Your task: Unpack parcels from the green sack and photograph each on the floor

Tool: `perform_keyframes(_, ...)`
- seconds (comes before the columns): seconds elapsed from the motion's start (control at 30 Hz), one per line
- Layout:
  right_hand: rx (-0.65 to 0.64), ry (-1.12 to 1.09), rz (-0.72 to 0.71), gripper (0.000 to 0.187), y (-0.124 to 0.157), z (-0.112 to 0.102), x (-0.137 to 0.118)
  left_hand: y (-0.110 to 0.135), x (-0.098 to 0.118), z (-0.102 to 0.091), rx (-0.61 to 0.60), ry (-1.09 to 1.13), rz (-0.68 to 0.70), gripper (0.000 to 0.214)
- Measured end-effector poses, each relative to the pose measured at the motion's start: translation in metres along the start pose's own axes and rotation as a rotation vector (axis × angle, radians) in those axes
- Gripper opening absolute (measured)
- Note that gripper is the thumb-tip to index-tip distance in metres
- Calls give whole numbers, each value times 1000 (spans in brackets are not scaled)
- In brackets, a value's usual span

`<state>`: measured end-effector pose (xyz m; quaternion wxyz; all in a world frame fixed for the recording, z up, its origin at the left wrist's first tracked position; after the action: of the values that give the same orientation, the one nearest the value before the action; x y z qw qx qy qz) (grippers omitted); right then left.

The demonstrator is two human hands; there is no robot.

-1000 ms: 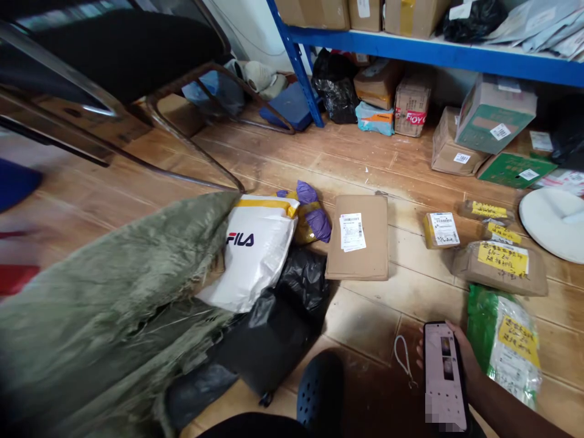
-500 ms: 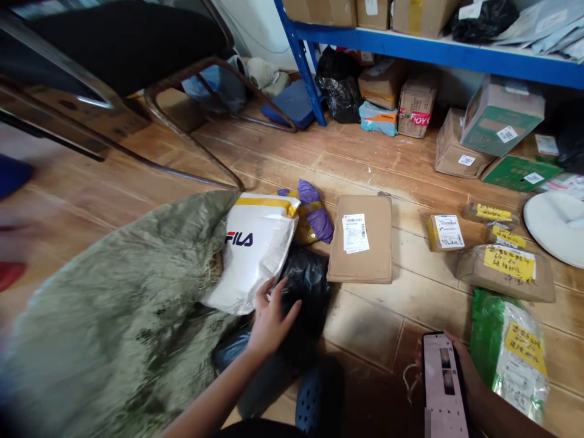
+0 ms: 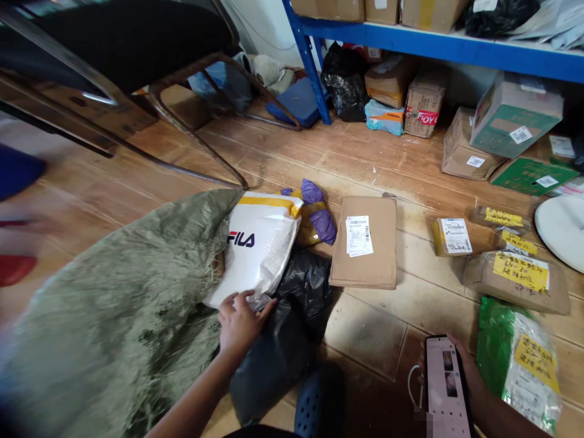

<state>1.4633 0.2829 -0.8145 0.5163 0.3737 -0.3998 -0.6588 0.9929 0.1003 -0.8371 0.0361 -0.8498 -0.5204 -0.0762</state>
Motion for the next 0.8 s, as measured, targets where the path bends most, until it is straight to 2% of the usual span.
perform_keyframes(0.1,8,20,-24,36,1,7,0,-4,-4,3,-5,26,-13,43)
perform_keyframes(0.33,-43,35,-34,30,-4,-1,7,-4,1,4,-21,35,-104,60)
perform_keyframes(0.5,-2,39,-42,32,-11,-9,7,-3,6,1,-20,16,-115,64)
perform_keyframes(0.7,-29,65,-12,35,-8,-1,1,-7,13,-5,-125,-214,44,44)
perform_keyframes(0.8,-37,49,-8,32,-6,-2,1,-10,14,-11,-135,-326,130,43)
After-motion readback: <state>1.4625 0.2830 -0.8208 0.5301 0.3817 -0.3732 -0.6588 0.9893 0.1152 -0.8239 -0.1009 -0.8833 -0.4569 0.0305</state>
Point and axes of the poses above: each hand's wrist, its own y-axis away from the middle knuckle, its own z-axis out of the palm, x = y × z, the point moved 2 cm from there along -y, towards the middle knuckle, and after that the axes turned 3 degrees about -y, right-handed, at the moved point
